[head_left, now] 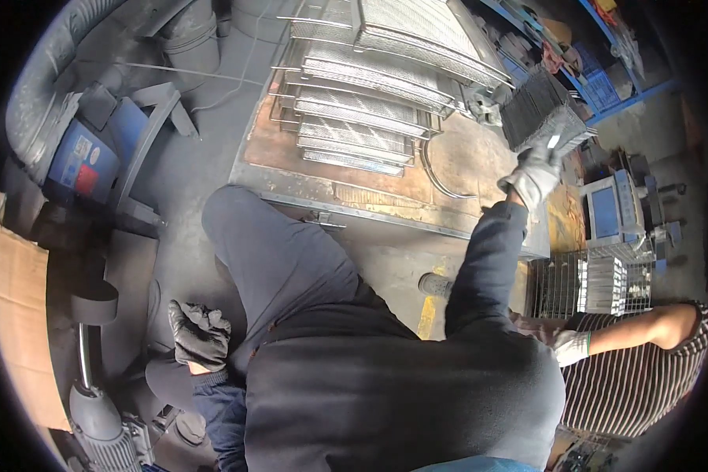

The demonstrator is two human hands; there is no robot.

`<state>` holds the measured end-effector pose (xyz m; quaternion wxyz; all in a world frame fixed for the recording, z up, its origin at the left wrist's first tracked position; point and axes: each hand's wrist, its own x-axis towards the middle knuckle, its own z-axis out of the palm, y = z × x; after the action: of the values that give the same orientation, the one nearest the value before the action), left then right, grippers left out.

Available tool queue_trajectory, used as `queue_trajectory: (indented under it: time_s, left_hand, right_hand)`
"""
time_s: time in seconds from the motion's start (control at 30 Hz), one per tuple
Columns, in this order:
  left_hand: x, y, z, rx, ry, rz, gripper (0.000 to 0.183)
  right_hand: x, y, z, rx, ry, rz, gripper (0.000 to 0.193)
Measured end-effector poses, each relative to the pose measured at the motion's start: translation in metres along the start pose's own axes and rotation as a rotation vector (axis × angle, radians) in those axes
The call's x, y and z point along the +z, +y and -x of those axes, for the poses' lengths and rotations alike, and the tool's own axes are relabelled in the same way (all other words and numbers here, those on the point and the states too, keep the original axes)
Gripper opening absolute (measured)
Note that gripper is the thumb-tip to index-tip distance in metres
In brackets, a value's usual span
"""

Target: Polishing small metal components using a bench grinder with a buffing wheel on a fabrication floor.

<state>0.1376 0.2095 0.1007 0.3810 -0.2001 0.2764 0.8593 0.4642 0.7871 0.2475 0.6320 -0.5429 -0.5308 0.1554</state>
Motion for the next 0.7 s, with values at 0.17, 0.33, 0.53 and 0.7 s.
queue_trajectory:
  time_s: [0.17,0.33,0.53,0.7]
  left_hand:
    - [0.005,-0.005,0.0,0.009,0.022,-0.032,0.041]
    - [0.005,-0.001,0.005,0.034,0.092,-0.037,0.045]
    - [-0.001,0.0,0.001,-0.007,0.13,-0.038,0.042]
    - [-0.003,0.0,0.002,0.01,0.176,0.028,0.044]
  right_hand:
    - [-0.014,0.119,0.002,-0.266,-0.43,1.385,0.037]
    - [0.002,0.125,0.048,-0.394,-0.578,1.379,0.036]
    - [0.036,0.115,0.123,-0.532,-0.675,0.922,0.029]
    - [0.044,0.114,0.132,-0.338,-0.594,0.972,0.032]
